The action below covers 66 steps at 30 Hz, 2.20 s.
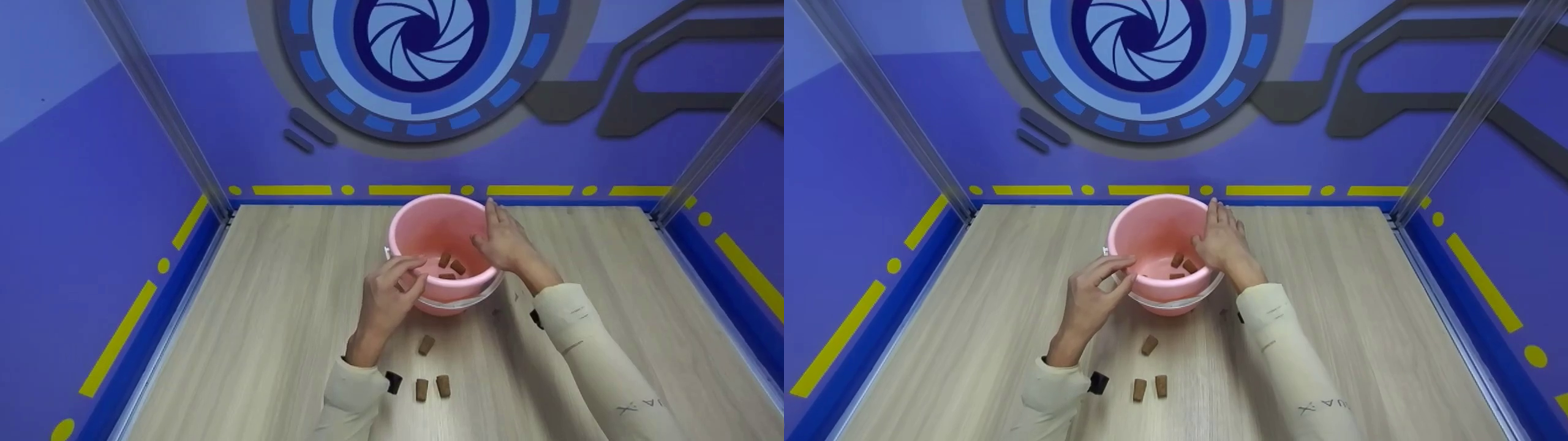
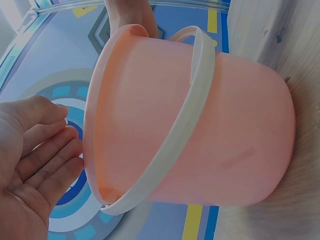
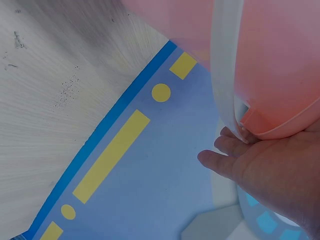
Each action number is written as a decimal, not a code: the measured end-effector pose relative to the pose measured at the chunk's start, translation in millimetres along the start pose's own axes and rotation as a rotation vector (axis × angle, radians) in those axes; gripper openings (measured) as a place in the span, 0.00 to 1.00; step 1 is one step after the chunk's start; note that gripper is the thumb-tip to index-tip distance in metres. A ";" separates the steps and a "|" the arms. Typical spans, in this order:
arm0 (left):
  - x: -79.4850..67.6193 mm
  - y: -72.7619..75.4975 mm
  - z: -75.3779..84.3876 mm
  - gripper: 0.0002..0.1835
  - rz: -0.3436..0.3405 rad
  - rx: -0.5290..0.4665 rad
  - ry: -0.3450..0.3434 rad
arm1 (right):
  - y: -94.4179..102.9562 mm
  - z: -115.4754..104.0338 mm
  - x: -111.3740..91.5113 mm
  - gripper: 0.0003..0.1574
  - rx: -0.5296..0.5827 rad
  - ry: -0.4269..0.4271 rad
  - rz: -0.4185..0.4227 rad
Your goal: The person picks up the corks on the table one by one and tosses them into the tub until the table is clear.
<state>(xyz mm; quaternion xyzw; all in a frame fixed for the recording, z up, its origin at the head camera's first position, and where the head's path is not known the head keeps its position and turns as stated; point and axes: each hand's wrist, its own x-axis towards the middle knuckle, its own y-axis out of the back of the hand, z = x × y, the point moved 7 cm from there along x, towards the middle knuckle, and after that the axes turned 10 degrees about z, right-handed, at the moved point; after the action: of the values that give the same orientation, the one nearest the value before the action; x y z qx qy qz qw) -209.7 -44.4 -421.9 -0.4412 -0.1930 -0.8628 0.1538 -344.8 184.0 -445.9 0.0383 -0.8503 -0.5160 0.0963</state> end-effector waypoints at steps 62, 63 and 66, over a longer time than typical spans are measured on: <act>-81.7 6.7 -21.1 0.13 -0.038 0.032 0.185 | 1.2 -0.4 -1.3 0.55 0.012 0.025 0.007; -82.7 6.4 -21.7 0.13 -0.039 0.034 0.185 | 0.9 -0.7 -1.3 0.55 0.012 0.026 0.008; -86.3 4.8 -24.0 0.13 -0.044 0.044 0.187 | 0.2 -1.2 -1.8 0.56 0.013 0.022 0.005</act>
<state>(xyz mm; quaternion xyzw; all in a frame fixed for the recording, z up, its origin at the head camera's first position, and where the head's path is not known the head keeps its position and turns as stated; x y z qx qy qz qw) -175.8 -51.7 -504.7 -0.3510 -0.2063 -0.8989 0.1619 -342.8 183.4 -445.5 0.0423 -0.8526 -0.5098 0.1068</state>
